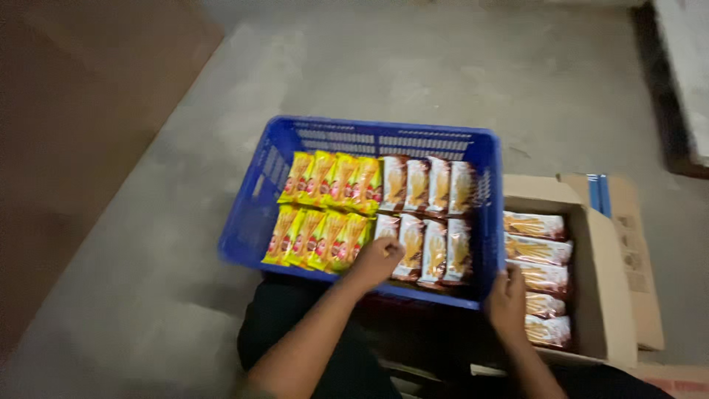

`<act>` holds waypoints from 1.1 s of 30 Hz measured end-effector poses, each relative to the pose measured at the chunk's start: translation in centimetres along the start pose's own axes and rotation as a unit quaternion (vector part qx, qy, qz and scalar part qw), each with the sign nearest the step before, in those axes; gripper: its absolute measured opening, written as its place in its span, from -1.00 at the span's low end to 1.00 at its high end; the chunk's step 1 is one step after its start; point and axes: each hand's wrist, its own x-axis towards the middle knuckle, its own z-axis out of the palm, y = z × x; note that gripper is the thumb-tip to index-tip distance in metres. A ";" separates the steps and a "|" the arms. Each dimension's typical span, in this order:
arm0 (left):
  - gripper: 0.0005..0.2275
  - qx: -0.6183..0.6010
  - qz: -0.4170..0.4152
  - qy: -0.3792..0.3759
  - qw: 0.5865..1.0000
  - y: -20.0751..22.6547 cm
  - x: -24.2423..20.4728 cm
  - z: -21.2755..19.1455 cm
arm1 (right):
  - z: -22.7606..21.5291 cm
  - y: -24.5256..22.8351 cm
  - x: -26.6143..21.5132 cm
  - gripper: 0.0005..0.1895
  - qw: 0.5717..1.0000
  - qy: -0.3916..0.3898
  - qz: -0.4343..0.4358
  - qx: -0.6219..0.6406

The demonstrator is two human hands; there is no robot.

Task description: The person transfers snack packets from a cardboard box into a blue plastic basket, arranging them in neat rows. The person then closes the empty box and places it aside.

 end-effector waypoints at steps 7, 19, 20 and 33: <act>-0.72 0.060 -0.186 -0.080 0.977 5.2 0.5 -6.6 | -1.3 -1.6 -0.3 -0.71 0.997 -0.011 -0.015 -0.073; 0.05 0.236 -0.208 -0.235 0.920 3.3 2.2 -4.8 | -2.1 -4.8 -1.5 -0.69 0.998 0.003 0.030 -0.059; 0.04 0.244 -0.199 -0.232 0.920 3.1 2.3 -4.8 | -2.2 -3.9 -1.5 -0.69 0.998 0.004 0.018 -0.061; -0.70 0.287 -0.243 -0.136 0.917 0.7 5.2 -4.2 | -2.5 -3.2 -1.7 -0.68 0.998 0.008 0.014 -0.053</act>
